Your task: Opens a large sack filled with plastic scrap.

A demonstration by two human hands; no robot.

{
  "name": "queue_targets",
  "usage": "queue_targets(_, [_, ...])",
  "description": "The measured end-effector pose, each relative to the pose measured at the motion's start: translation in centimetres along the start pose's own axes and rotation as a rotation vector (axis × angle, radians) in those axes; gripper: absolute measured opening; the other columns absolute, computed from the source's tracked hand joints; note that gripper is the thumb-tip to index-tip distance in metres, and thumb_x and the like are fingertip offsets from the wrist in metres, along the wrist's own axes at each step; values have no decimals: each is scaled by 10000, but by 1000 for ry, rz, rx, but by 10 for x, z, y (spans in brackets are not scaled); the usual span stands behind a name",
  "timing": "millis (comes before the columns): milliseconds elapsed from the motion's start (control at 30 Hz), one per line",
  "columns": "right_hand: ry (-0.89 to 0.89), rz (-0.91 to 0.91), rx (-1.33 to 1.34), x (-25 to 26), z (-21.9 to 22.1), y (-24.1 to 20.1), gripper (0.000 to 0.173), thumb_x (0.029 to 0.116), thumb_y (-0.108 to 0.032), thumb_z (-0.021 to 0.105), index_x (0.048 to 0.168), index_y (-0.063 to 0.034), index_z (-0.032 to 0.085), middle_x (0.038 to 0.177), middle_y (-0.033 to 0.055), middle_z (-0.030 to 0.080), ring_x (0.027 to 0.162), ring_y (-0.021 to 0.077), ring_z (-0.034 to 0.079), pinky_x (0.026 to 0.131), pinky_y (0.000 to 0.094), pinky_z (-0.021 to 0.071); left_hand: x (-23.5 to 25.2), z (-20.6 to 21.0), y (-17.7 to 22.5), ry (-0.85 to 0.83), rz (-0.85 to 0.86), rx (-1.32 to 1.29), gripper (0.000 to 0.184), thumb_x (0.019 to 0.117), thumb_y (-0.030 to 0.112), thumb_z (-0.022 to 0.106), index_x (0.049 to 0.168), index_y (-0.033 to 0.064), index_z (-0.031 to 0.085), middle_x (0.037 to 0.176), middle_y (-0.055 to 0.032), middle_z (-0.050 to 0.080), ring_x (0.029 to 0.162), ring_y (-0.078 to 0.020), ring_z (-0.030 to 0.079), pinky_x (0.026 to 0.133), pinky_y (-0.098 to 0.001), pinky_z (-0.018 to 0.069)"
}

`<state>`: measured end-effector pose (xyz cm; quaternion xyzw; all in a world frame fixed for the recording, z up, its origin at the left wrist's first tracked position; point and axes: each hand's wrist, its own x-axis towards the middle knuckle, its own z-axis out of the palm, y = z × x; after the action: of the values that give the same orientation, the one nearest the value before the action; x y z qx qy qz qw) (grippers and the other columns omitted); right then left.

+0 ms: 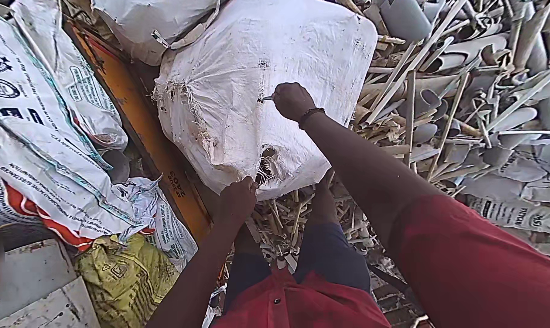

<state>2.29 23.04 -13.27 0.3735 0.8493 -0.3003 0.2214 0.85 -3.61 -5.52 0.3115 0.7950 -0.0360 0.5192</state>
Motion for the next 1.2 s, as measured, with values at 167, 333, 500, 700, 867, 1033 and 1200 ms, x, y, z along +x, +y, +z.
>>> queue_targets(167, [-45, 41, -158, 12, 4, -9, 315, 1015, -259, 498, 987, -6, 683, 1077, 235, 699, 1080, 425, 673, 832, 648, 509, 0, 1, 6, -40, 1, 39, 376, 1120, 352, 394, 1166, 86, 655, 1025, -169, 716, 1057, -342, 690, 912, -544, 515])
queue_targets(333, [-144, 66, -281, 26, 17, -42, 276, 957, -192, 562, 957, 62, 671, 1120, 280, 681, 1099, 464, 658, 808, 675, 501, -1, 5, 8, -37, 24, 101, 353, 1118, 331, 407, 1182, 78, 644, 1008, -181, 714, 1032, -362, 699, 874, -551, 531])
queue_targets(500, [-236, 48, -326, 5, 18, -30, 283, 971, -215, 551, 960, 36, 681, 1100, 269, 687, 1084, 460, 663, 795, 686, 497, 3, 7, -2, -33, 8, 49, 360, 1118, 332, 407, 1178, 73, 650, 1006, -187, 707, 1028, -369, 690, 883, -574, 522])
queue_targets(700, [-254, 63, -284, -82, 5, 25, 323, 1034, -251, 493, 885, -16, 657, 909, 220, 682, 928, 430, 684, 712, 630, 500, -2, -2, 3, -111, 7, 37, 365, 1119, 335, 398, 1203, 84, 651, 1090, -179, 712, 1101, -353, 678, 930, -565, 507])
queue_targets(867, [-249, 148, -231, -123, 9, 29, 386, 1073, -293, 453, 906, -16, 664, 931, 222, 688, 948, 428, 686, 729, 634, 501, 0, 4, -4, -119, 16, 32, 364, 1115, 321, 400, 1211, 74, 650, 1093, -186, 713, 1105, -359, 678, 939, -559, 507])
queue_targets(1033, [-3, 183, -68, -75, -2, 11, 404, 1084, -312, 407, 908, -27, 634, 940, 199, 671, 963, 390, 675, 737, 596, 494, -2, 4, -5, -70, 28, 33, 392, 1121, 336, 398, 1206, 50, 653, 1042, -205, 709, 1074, -373, 680, 924, -561, 503])
queue_targets(1200, [-94, 143, -65, -26, 6, -6, 340, 1023, -285, 481, 912, -9, 646, 992, 224, 683, 993, 411, 679, 756, 638, 501, -2, 10, -4, -46, -9, 10, 397, 1117, 357, 409, 1200, 56, 654, 1032, -200, 708, 1064, -370, 682, 916, -567, 506])
